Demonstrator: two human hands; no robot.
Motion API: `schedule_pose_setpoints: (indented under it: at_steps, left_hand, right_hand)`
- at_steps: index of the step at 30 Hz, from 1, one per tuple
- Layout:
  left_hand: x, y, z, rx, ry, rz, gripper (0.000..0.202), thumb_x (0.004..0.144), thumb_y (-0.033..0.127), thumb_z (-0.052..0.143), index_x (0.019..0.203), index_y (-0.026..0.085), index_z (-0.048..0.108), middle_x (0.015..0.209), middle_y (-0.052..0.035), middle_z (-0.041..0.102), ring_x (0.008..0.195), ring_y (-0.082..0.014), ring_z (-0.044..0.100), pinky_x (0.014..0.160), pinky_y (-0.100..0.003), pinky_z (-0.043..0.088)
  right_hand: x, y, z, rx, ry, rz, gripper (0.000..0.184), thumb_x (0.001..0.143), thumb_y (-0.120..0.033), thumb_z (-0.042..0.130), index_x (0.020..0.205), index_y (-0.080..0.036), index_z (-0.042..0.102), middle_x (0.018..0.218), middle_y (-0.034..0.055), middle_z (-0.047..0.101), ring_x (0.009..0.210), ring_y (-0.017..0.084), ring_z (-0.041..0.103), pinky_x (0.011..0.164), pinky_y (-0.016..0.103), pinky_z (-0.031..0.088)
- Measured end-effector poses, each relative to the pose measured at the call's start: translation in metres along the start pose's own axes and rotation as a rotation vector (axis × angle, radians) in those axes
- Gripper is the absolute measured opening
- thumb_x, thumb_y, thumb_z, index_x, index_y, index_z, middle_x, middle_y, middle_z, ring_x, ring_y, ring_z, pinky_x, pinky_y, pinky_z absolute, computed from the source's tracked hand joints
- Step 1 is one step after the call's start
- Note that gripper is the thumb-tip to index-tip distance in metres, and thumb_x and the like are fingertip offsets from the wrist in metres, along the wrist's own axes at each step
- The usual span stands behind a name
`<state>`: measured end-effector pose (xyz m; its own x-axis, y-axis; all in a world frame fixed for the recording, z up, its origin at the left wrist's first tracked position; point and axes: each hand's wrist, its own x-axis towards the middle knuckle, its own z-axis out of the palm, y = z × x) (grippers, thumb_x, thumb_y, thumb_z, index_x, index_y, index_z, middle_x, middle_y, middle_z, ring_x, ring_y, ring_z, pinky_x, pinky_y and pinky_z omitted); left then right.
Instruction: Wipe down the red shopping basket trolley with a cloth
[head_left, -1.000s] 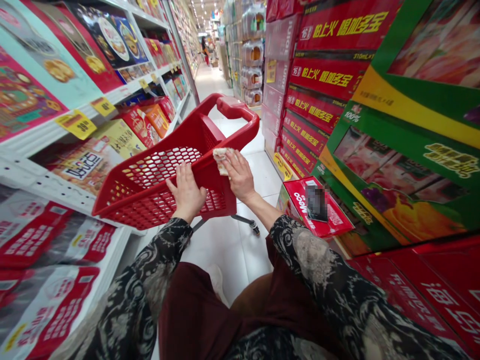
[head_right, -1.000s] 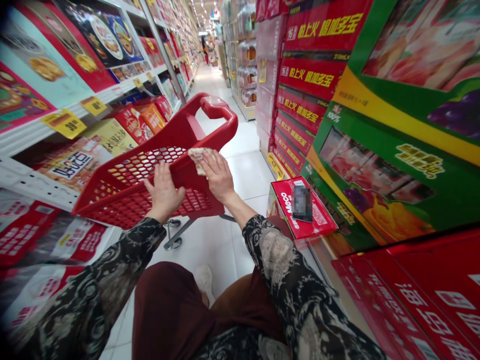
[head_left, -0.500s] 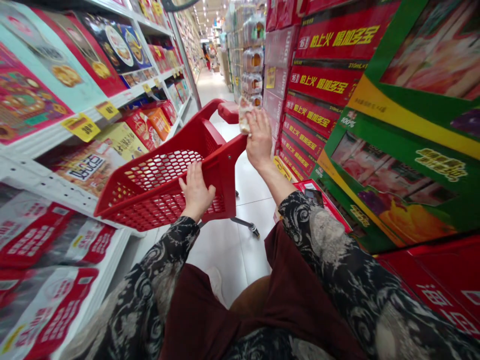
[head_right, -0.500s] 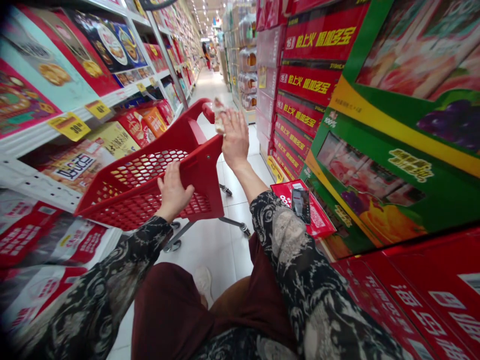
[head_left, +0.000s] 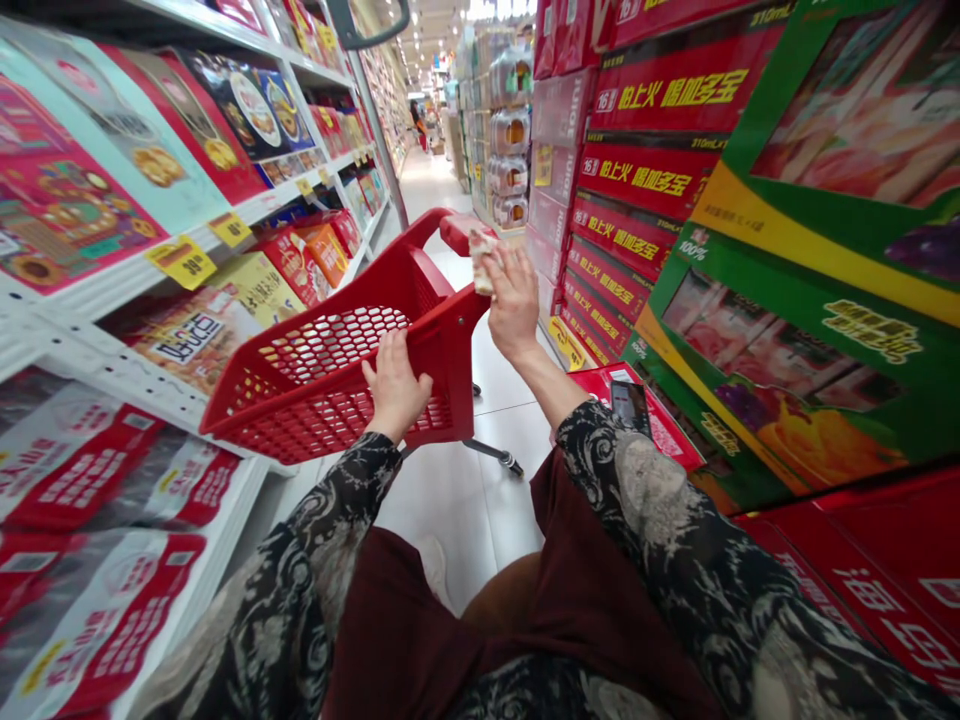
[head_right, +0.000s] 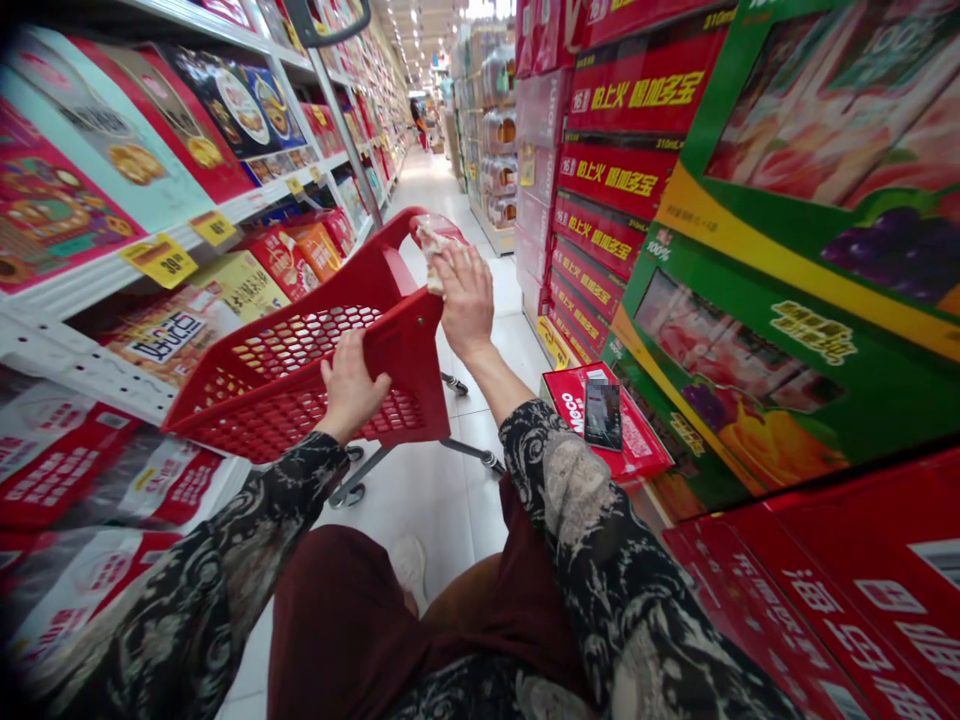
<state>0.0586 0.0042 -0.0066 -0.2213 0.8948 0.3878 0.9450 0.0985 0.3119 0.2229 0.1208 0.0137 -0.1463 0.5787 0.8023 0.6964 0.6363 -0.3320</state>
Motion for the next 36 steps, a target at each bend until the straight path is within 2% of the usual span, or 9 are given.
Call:
schedule_pose_setpoints:
  at_steps: [3, 7, 11, 18, 20, 23, 28, 32, 36]
  left_hand:
    - [0.001, 0.001, 0.001, -0.017, 0.011, -0.011, 0.079, 0.070, 0.020, 0.050, 0.144, 0.013, 0.023, 0.151, -0.0147, 0.029, 0.141, -0.0263, 0.022, 0.114, -0.055, 0.017]
    - [0.007, 0.000, -0.002, -0.009, 0.013, 0.000, 0.079, 0.069, 0.020, 0.051, 0.144, 0.014, 0.025, 0.148, -0.0166, 0.033, 0.138, -0.0290, 0.028, 0.112, -0.054, 0.021]
    - [0.009, 0.000, -0.004, 0.052, -0.012, 0.038, 0.078, 0.070, 0.021, 0.052, 0.144, 0.013, 0.027, 0.146, -0.0174, 0.034, 0.135, -0.0301, 0.032, 0.110, -0.054, 0.024]
    - [0.004, -0.002, 0.002, 0.153, -0.036, 0.071, 0.085, 0.069, 0.016, 0.053, 0.147, 0.013, 0.018, 0.154, -0.0174, 0.021, 0.142, -0.0289, 0.018, 0.112, -0.060, 0.013]
    - [0.003, -0.005, 0.004, 0.199, -0.041, 0.105, 0.085, 0.069, 0.014, 0.051, 0.147, 0.012, 0.016, 0.155, -0.0181, 0.018, 0.143, -0.0280, 0.016, 0.113, -0.059, 0.011]
    - [0.001, -0.010, 0.006, 0.246, -0.038, 0.145, 0.084, 0.070, 0.012, 0.049, 0.147, 0.011, 0.017, 0.155, -0.0179, 0.017, 0.144, -0.0266, 0.014, 0.114, -0.058, 0.010]
    - [-0.001, -0.012, 0.006, 0.254, -0.025, 0.153, 0.084, 0.069, 0.011, 0.049, 0.147, 0.010, 0.018, 0.155, -0.0170, 0.016, 0.144, -0.0261, 0.014, 0.114, -0.058, 0.012]
    - [-0.001, -0.012, 0.006, 0.245, -0.026, 0.160, 0.083, 0.070, 0.011, 0.048, 0.147, 0.010, 0.018, 0.155, -0.0169, 0.017, 0.144, -0.0257, 0.015, 0.113, -0.059, 0.013]
    - [-0.002, -0.013, 0.005, 0.239, -0.031, 0.163, 0.082, 0.069, 0.011, 0.047, 0.147, 0.011, 0.020, 0.155, -0.0152, 0.019, 0.144, -0.0254, 0.015, 0.114, -0.057, 0.014]
  right_hand:
    - [0.000, 0.002, 0.000, 0.004, -0.016, 0.011, 0.045, 0.092, -0.012, 0.033, 0.133, -0.024, 0.049, 0.147, 0.0019, 0.040, 0.144, 0.019, 0.016, 0.118, 0.051, 0.015]
    - [-0.023, -0.021, 0.008, 0.049, -0.048, -0.039, 0.046, 0.092, -0.011, 0.032, 0.130, -0.026, 0.052, 0.143, -0.0014, 0.045, 0.143, 0.016, 0.018, 0.120, 0.047, 0.017]
    - [-0.051, -0.038, 0.018, 0.048, -0.112, -0.040, 0.045, 0.092, -0.010, 0.034, 0.130, -0.025, 0.053, 0.144, 0.0003, 0.044, 0.143, 0.014, 0.019, 0.120, 0.043, 0.019]
    - [-0.116, -0.028, 0.037, 0.083, -0.217, -0.089, 0.039, 0.090, -0.008, 0.042, 0.121, -0.021, 0.061, 0.136, 0.0066, 0.054, 0.139, 0.018, 0.030, 0.114, 0.044, 0.032]
    - [-0.127, -0.024, 0.038, 0.111, -0.198, -0.100, 0.039, 0.089, -0.007, 0.041, 0.118, -0.020, 0.063, 0.132, 0.0082, 0.057, 0.137, 0.019, 0.035, 0.112, 0.045, 0.037]
    - [-0.120, -0.024, 0.033, 0.174, -0.083, -0.118, 0.041, 0.089, -0.007, 0.037, 0.118, -0.020, 0.064, 0.130, 0.0078, 0.059, 0.137, 0.018, 0.035, 0.111, 0.046, 0.039]
    - [-0.067, -0.029, 0.020, 0.192, 0.116, -0.139, 0.042, 0.091, -0.010, 0.036, 0.123, -0.022, 0.060, 0.135, 0.0055, 0.055, 0.142, 0.018, 0.025, 0.114, 0.048, 0.032]
    - [-0.059, -0.029, 0.025, 0.155, 0.039, -0.159, 0.040, 0.092, -0.010, 0.037, 0.121, -0.023, 0.061, 0.134, 0.0065, 0.056, 0.140, 0.019, 0.028, 0.114, 0.050, 0.031]
    - [-0.092, -0.030, 0.038, 0.117, -0.056, -0.189, 0.037, 0.091, -0.010, 0.041, 0.119, -0.022, 0.062, 0.133, 0.0080, 0.056, 0.138, 0.021, 0.033, 0.110, 0.050, 0.036]
